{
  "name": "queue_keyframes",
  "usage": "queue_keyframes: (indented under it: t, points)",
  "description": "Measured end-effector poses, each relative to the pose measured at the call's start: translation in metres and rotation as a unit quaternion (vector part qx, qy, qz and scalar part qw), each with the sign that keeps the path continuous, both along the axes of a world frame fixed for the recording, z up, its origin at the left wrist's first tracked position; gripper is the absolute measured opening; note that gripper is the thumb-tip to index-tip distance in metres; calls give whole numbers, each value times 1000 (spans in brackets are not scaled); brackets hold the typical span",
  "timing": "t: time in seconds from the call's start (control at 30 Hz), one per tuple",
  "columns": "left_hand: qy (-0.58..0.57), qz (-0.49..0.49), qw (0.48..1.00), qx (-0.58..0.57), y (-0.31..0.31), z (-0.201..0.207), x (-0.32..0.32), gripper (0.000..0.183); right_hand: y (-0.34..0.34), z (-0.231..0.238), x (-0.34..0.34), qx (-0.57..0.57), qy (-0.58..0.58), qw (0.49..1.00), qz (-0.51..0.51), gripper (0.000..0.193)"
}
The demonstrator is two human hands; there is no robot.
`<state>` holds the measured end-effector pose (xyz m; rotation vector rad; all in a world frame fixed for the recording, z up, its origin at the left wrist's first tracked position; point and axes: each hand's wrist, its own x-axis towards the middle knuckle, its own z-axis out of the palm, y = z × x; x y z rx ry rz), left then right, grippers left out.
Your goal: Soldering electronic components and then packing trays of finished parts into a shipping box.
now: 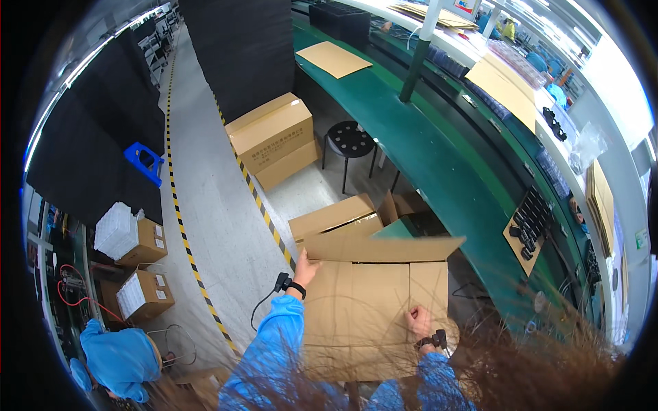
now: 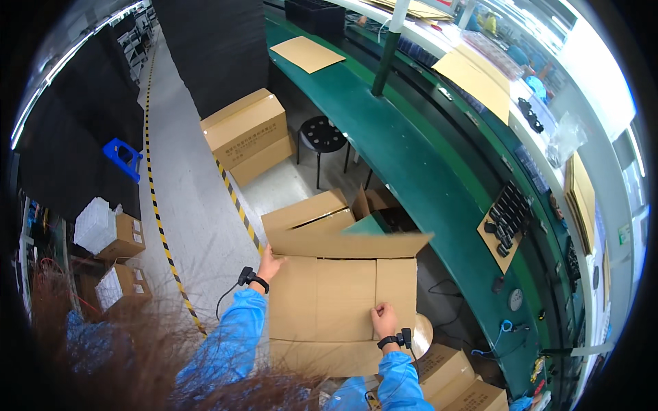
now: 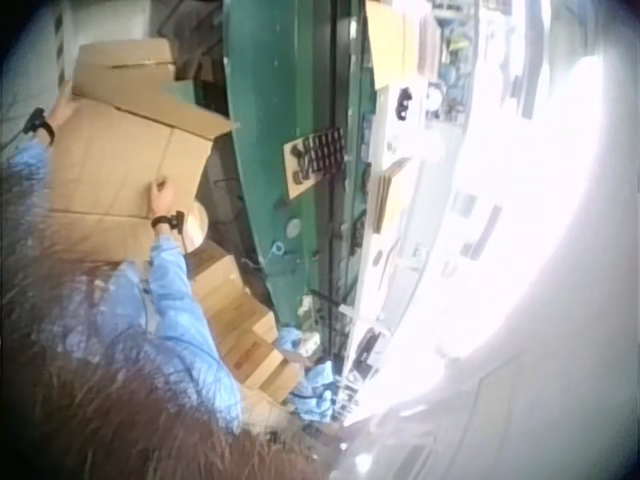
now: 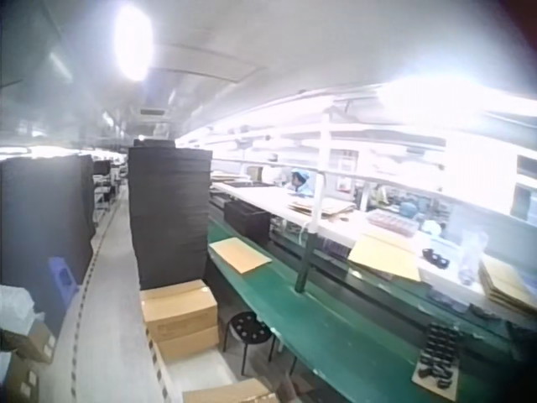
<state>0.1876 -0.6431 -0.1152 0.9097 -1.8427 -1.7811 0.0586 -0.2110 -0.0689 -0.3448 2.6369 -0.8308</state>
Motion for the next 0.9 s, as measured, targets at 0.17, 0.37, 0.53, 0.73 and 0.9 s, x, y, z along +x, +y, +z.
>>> queue_keyframes:
  t: [0.17,0.37,0.53,0.73,0.9]
  points:
    - [120,4,962,246,17,0,32,31,32,-25,1,-146,-69,985,-57,14]
    - [-6,-29,1000,2,43,-16,96,46,93,-20,45,-230,-109,965,-64,17]
    - [-26,65,994,-88,90,16,71,75,223,-58,114,149,96,960,-215,73]
    - [-45,-15,995,-87,63,-11,100,96,279,5,92,-151,-283,908,-270,21]
    - [-44,-114,989,77,59,-28,105,99,185,130,19,-452,-337,782,-266,87]
